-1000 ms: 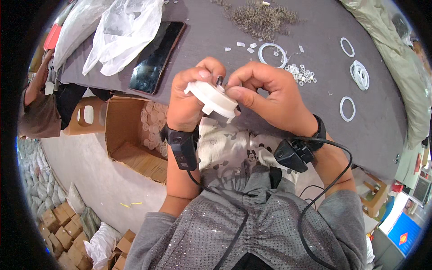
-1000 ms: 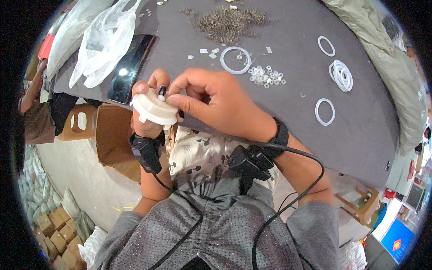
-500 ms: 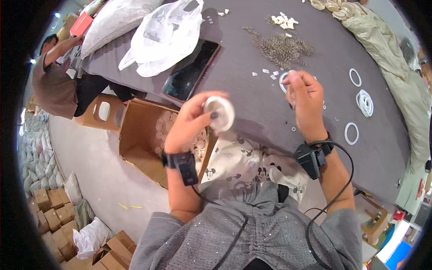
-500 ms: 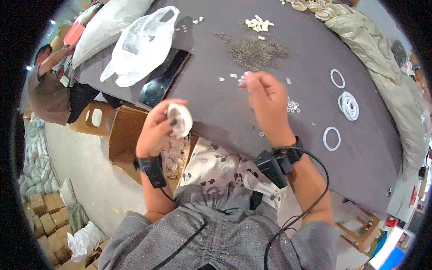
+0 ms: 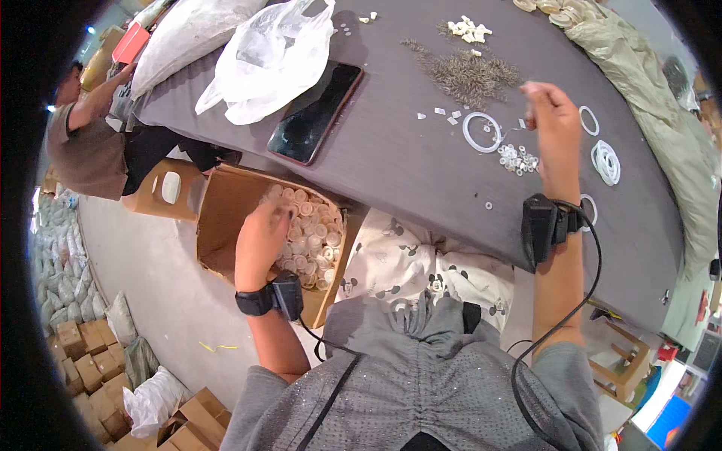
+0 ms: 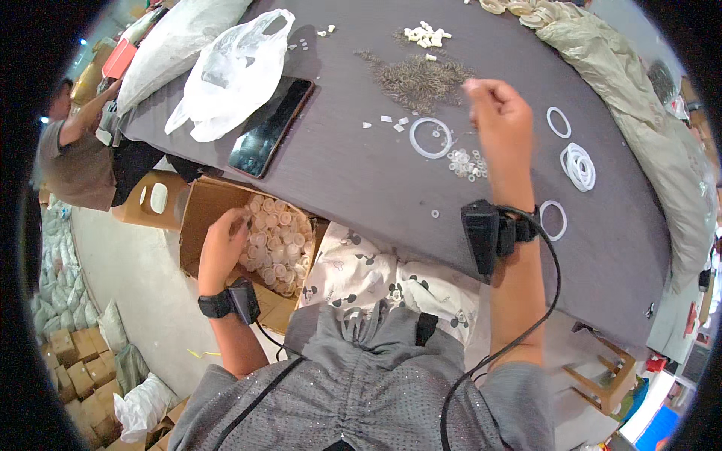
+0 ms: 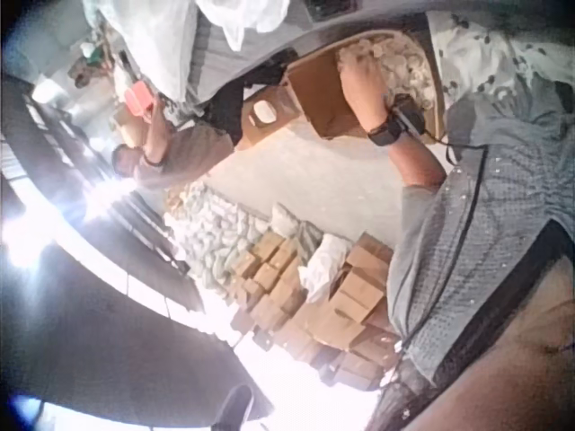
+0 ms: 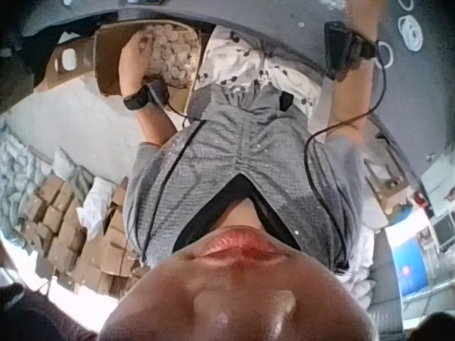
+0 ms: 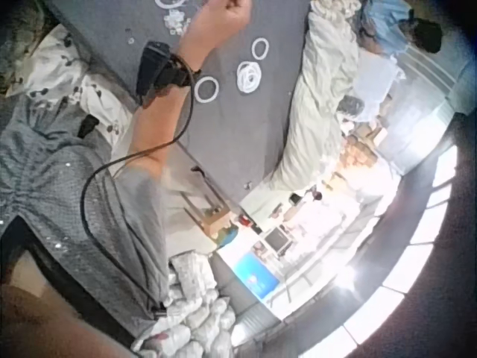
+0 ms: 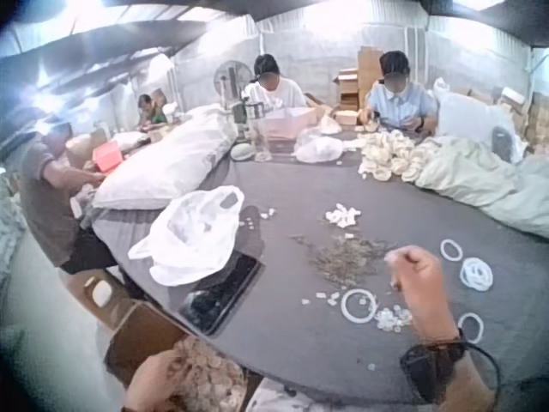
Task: Assembling small metal components and rings onto white plastic circular housings at a workstation.
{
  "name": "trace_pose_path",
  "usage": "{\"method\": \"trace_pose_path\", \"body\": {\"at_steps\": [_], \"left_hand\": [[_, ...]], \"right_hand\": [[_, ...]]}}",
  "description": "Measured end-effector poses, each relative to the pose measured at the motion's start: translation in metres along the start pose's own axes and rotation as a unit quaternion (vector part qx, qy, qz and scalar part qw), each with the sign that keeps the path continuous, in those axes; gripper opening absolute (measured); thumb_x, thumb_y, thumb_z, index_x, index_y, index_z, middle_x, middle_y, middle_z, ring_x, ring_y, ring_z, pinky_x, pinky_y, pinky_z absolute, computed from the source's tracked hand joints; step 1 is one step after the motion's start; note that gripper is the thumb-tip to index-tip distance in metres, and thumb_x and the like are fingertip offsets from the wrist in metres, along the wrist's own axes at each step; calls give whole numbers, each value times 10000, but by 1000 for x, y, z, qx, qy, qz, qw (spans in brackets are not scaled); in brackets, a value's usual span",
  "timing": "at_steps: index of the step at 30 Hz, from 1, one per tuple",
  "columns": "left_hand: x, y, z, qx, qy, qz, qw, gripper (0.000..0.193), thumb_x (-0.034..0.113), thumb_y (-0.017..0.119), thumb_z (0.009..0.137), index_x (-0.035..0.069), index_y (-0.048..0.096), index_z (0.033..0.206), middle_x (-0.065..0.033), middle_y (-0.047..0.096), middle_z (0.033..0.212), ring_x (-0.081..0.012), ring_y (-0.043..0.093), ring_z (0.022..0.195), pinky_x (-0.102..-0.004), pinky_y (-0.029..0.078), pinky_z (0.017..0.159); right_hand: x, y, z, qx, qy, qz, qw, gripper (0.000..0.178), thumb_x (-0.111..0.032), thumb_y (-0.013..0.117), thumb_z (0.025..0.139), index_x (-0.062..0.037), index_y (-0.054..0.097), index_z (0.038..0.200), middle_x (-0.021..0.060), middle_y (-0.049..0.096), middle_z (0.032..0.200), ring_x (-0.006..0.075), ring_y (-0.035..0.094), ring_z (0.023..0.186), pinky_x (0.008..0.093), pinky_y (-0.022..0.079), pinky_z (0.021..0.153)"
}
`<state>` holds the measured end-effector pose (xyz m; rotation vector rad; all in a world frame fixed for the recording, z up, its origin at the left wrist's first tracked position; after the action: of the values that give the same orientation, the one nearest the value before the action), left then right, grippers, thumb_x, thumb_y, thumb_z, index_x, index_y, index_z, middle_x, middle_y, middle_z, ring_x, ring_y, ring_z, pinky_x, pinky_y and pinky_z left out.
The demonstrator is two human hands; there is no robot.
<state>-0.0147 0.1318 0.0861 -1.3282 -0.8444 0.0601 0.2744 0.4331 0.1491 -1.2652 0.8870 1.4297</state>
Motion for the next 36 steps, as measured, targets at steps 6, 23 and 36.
{"method": "trace_pose_path", "body": {"at_steps": [6, 23, 36], "left_hand": [[137, 9, 44, -3, 122, -167, 978, 156, 44, 550, 763, -12, 539, 908, -119, 579, 747, -177, 558, 632, -263, 426, 593], [238, 73, 157, 76, 303, -76, 947, 178, 173, 621, 738, 133, 609, 910, -79, 523, 757, -265, 542, 740, -349, 445, 648], [241, 57, 153, 145, 317, -171, 922, 150, 126, 609, 712, 77, 612, 853, -54, 545, 820, -192, 545, 695, -285, 449, 639]], "right_hand": [[22, 9, 8, -72, -32, -140, 987, 171, -163, 607, 778, 3, 612, 820, -14, 569, 677, 47, 489, 611, 200, 395, 571], [22, -8, 9, -2, -13, -62, 998, 158, -144, 601, 783, 8, 608, 822, -4, 580, 688, 51, 511, 623, 203, 405, 572], [13, 1, 2, -10, -22, -59, 998, 139, -128, 602, 786, 8, 607, 815, -9, 575, 688, 47, 503, 613, 197, 401, 564]]}}
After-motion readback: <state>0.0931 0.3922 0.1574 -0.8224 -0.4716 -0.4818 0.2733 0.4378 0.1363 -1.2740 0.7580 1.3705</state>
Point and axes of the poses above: each hand's wrist, its own z-axis towards the middle knuckle, its own y-axis out of the palm, x = y × z, the point moved 10 cm from there along z, towards the middle knuckle
